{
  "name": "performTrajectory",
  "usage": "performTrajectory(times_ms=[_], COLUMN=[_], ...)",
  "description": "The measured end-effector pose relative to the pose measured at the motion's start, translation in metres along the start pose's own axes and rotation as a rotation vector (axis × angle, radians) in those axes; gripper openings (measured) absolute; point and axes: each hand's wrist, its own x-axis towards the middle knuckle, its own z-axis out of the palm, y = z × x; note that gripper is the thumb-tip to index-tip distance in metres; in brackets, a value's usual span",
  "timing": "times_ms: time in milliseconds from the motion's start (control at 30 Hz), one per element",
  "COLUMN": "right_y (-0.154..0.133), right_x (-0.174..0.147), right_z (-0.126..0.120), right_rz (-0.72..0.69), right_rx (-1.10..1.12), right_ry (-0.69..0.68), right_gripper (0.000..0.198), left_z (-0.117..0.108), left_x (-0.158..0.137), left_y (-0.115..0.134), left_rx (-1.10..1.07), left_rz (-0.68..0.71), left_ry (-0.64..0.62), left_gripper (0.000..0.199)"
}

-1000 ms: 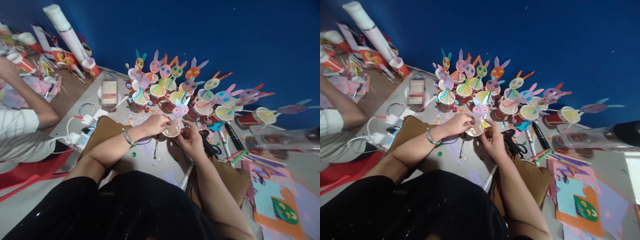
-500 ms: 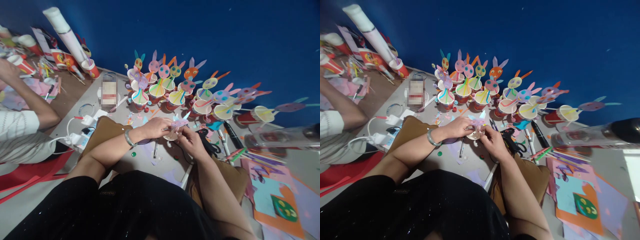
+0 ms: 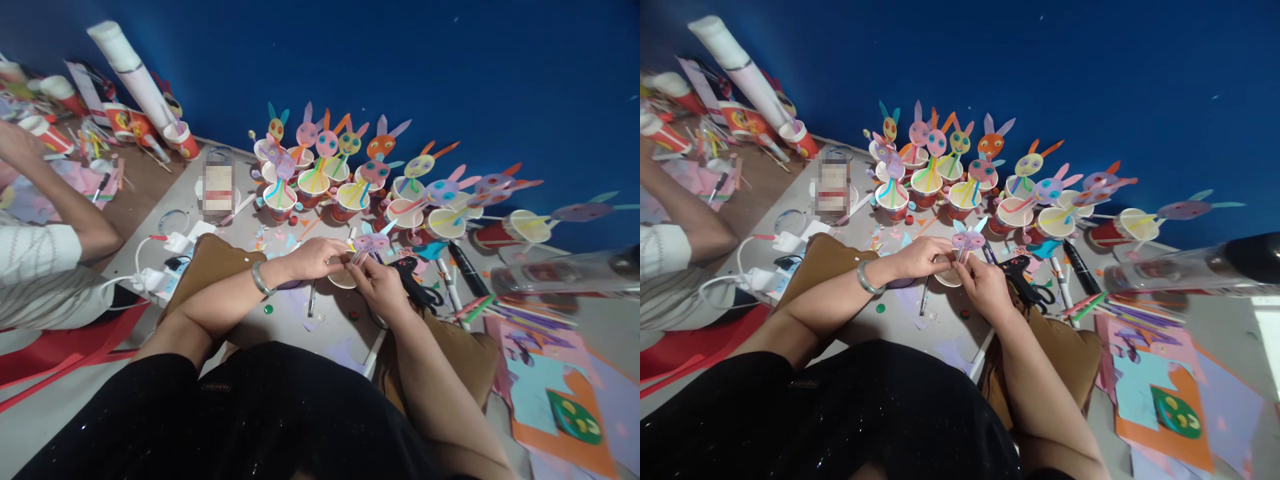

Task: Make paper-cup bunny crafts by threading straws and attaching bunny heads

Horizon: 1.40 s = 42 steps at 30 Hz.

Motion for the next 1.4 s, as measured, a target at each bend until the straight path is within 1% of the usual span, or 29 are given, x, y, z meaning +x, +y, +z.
performTrajectory(times_ms=[133, 200, 333, 433, 500, 567, 700, 800, 933, 1133, 1267, 1400], right_y=[0.0, 0.0, 0.003, 0.003, 0.002, 0.001, -0.002, -0.003, -0.005, -0.007, -0.006, -0.004], right_x=[0.0, 0.001, 0.002, 0.003, 0.003, 0.003, 0.003, 0.004, 0.004, 0.002, 0.002, 0.002], right_z=[-0.004, -0.005, -0.007, -0.006, -0.005, -0.005, -0.006, -0.007, -0.008, -0.01, -0.01, -0.009], right_rz=[0.007, 0.015, 0.037, 0.051, 0.061, 0.074, 0.117, 0.152, 0.159, 0.133, 0.087, 0.082], right_rx=[0.017, 0.034, 0.082, 0.11, 0.114, 0.102, 0.042, -0.02, -0.041, 0.023, 0.014, -0.019], right_ry=[-0.029, -0.039, -0.031, -0.006, -0.001, -0.003, -0.012, -0.013, -0.017, -0.007, -0.015, -0.038], right_gripper=[0.037, 0.036, 0.034, 0.034, 0.034, 0.033, 0.033, 0.035, 0.037, 0.04, 0.042, 0.041], left_z=[0.001, 0.0, -0.005, -0.01, -0.012, -0.013, -0.013, -0.014, -0.014, -0.01, -0.007, -0.007], left_x=[0.0, -0.001, -0.003, -0.003, -0.003, -0.003, -0.002, -0.002, -0.002, -0.001, -0.002, -0.002], left_y=[-0.004, -0.006, -0.008, -0.01, -0.011, -0.012, -0.014, -0.013, -0.012, -0.015, -0.019, -0.017], left_rx=[-0.131, -0.216, -0.425, -0.614, -0.7, -0.733, -0.715, -0.714, -0.707, -0.713, -0.677, -0.666], left_rz=[-0.01, -0.046, -0.149, -0.168, -0.192, -0.237, -0.343, -0.407, -0.434, -0.458, -0.469, -0.484], left_ry=[-0.008, -0.008, -0.038, -0.071, -0.076, -0.077, -0.09, -0.089, -0.073, -0.048, -0.024, -0.013], left_gripper=[0.013, 0.018, 0.044, 0.068, 0.077, 0.076, 0.058, 0.052, 0.056, 0.06, 0.057, 0.055])
